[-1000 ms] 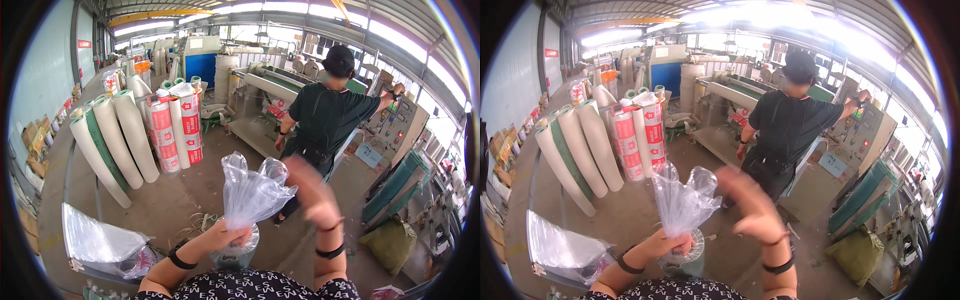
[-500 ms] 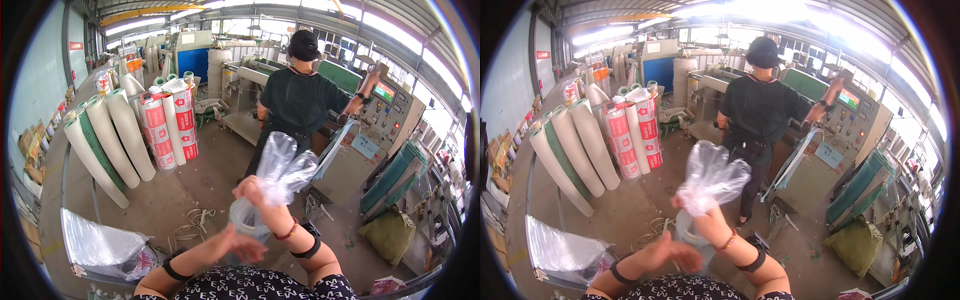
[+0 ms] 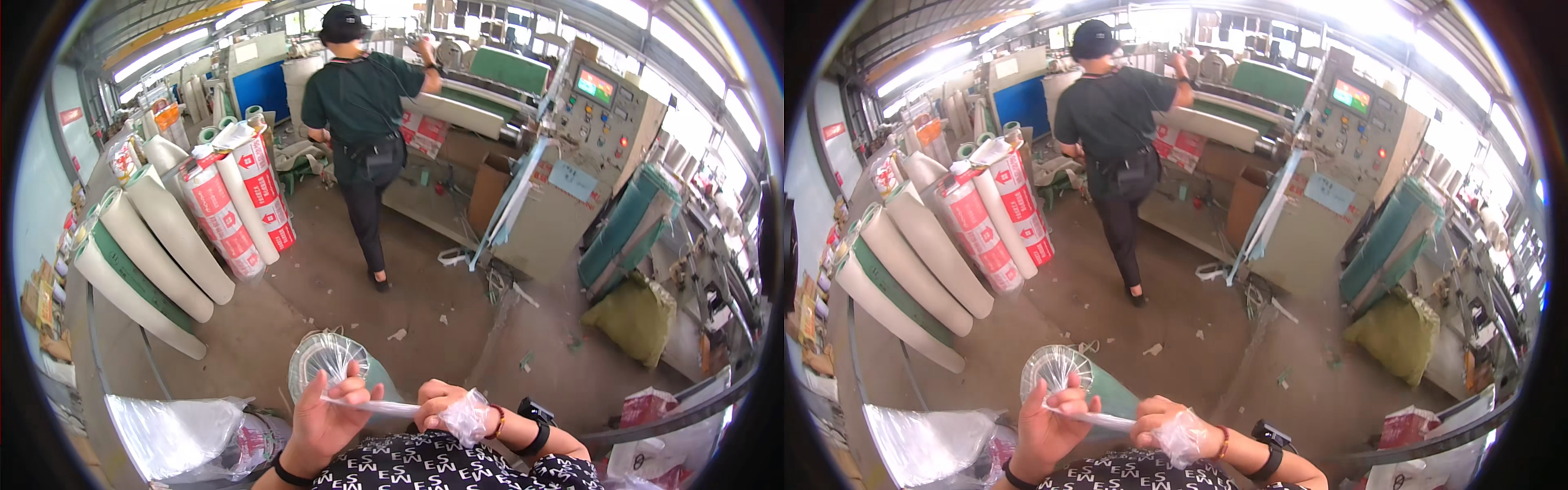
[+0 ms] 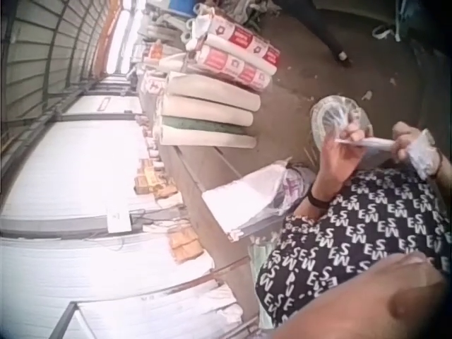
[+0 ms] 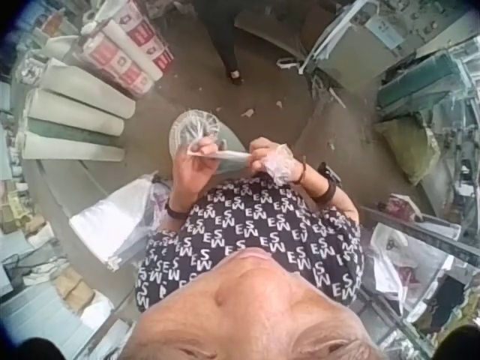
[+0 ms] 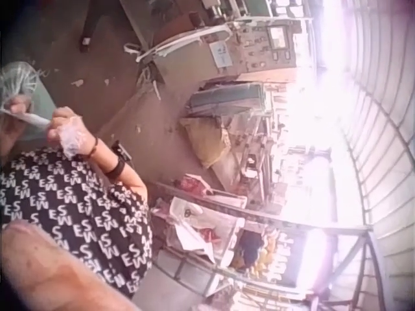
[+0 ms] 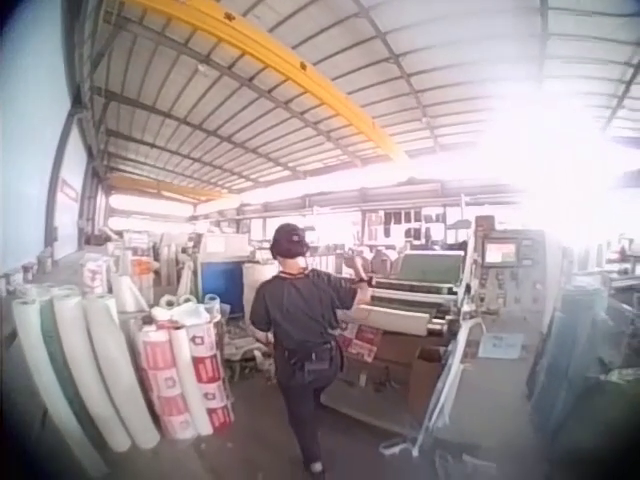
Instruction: The recorder takes a plastic bag, opens it, and slides it over a roll of material before placing the packaged roll on a cart.
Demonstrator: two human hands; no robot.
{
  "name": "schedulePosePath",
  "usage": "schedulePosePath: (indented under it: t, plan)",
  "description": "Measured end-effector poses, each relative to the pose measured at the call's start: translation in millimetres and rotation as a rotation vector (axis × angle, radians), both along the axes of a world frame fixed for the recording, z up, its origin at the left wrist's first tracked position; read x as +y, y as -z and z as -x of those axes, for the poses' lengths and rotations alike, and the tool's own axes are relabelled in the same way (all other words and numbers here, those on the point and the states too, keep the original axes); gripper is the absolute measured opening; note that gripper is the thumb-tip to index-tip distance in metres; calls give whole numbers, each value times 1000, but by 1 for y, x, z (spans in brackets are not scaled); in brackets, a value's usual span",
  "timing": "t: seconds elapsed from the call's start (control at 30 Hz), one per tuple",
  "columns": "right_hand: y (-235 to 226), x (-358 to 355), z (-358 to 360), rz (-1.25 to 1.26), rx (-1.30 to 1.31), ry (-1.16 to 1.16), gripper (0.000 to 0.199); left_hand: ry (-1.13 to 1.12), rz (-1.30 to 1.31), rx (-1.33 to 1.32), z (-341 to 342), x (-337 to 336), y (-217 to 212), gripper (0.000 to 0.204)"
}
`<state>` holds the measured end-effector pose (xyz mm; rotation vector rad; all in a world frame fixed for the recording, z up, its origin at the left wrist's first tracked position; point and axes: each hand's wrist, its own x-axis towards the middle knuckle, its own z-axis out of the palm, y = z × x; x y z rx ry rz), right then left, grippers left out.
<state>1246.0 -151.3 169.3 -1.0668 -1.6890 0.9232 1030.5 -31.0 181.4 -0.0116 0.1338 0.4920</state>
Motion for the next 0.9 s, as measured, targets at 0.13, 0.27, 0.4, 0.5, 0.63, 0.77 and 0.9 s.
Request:
schedulePosePath:
  t: [0.13,0.27,0.4,0.5,0.63,0.77,0.9]
  plan:
    - [-2,12,-26,-63,-72,-134,12,544,-579,334,-15,36,-14,36]
    - [-19,42,-43,-603,-729,19,19,1118,-1444,619,-86,95,-56,19]
    - [-7,66,-42,-538,-616,91,28,1184,-2792,1098,-143,91,-101,13]
    - [-4,70,-71,-319,-191,126,31,566,-2980,1180,-147,78,-92,19]
    - [8,69,-110,-248,128,75,27,-716,-3000,1066,-140,58,-44,25]
    - [-12,76,-141,163,331,-20,23,-1036,-2803,1172,-133,14,-5,27]
    - [-19,95,-121,16,4,67,23,-888,-2756,1098,-144,-6,-10,25]
